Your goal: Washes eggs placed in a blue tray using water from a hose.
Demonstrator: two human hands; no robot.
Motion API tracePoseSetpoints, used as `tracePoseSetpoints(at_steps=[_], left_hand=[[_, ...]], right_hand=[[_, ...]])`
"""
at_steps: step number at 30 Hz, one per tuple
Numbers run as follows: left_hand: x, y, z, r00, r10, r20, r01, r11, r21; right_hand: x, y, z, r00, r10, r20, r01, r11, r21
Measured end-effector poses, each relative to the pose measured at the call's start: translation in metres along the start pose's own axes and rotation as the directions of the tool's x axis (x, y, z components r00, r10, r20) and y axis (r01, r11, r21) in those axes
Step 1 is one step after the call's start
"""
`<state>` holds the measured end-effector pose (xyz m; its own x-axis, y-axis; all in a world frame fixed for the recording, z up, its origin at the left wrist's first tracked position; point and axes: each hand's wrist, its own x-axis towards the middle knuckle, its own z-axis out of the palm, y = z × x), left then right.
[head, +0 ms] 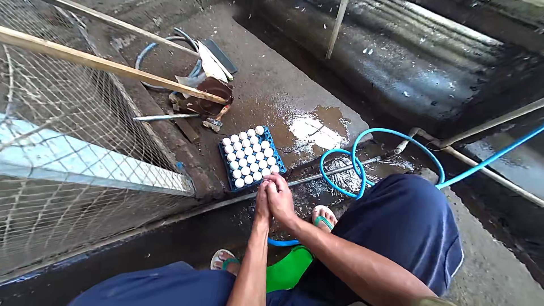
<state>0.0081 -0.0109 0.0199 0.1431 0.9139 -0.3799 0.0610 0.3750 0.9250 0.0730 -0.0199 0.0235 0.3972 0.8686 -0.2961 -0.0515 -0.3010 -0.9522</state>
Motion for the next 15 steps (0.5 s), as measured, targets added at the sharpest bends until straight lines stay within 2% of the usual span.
tracePoseSetpoints(at_steps=[1, 3, 4, 6, 8, 10, 11, 12, 13, 15], left_hand=[[0.001, -0.002, -0.003, 0.998, -0.054, 0.028, 0.054, 0.999, -0.007], [0.009, -0.007, -0.003, 0.990, -0.130, 0.061, 0.132, 0.991, -0.026], [0.011, -0.008, -0.003, 0.984, -0.143, 0.106, 0.150, 0.986, -0.067], [0.010, -0.014, -0.006, 0.983, -0.099, 0.152, 0.115, 0.989, -0.097], [0.015, -0.015, -0.006, 0.988, 0.004, 0.155, 0.003, 0.999, -0.045], [0.013, -0.016, -0.004, 0.991, 0.065, 0.119, -0.056, 0.996, -0.070], [0.009, -0.014, -0.002, 0.994, 0.059, 0.095, -0.052, 0.996, -0.075], [0.004, -0.010, -0.001, 0.997, 0.016, 0.079, -0.011, 0.998, -0.054], [0.002, -0.005, 0.000, 0.997, -0.045, 0.060, 0.045, 0.999, 0.005], [0.006, -0.005, 0.003, 0.996, -0.088, 0.027, 0.086, 0.995, 0.045]], right_hand=[[0.007, 0.002, -0.002, 1.000, 0.027, 0.007, -0.027, 1.000, 0.015], [0.033, 0.004, -0.007, 0.975, 0.219, 0.048, -0.223, 0.967, 0.119], [0.041, 0.003, -0.010, 0.945, 0.317, 0.080, -0.327, 0.926, 0.188], [0.043, 0.006, -0.011, 0.911, 0.408, 0.057, -0.405, 0.861, 0.309], [0.039, 0.005, -0.010, 0.928, 0.372, -0.004, -0.351, 0.881, 0.318], [0.024, 0.006, -0.005, 0.989, 0.135, -0.059, -0.127, 0.984, 0.125], [0.017, 0.005, -0.004, 1.000, 0.008, -0.029, -0.007, 1.000, 0.027], [0.014, 0.005, -0.005, 0.999, -0.053, -0.008, 0.053, 0.998, -0.018], [0.019, 0.005, -0.007, 1.000, -0.011, -0.004, 0.011, 1.000, -0.010], [0.035, 0.004, -0.009, 0.983, 0.178, -0.035, -0.174, 0.981, 0.089]])
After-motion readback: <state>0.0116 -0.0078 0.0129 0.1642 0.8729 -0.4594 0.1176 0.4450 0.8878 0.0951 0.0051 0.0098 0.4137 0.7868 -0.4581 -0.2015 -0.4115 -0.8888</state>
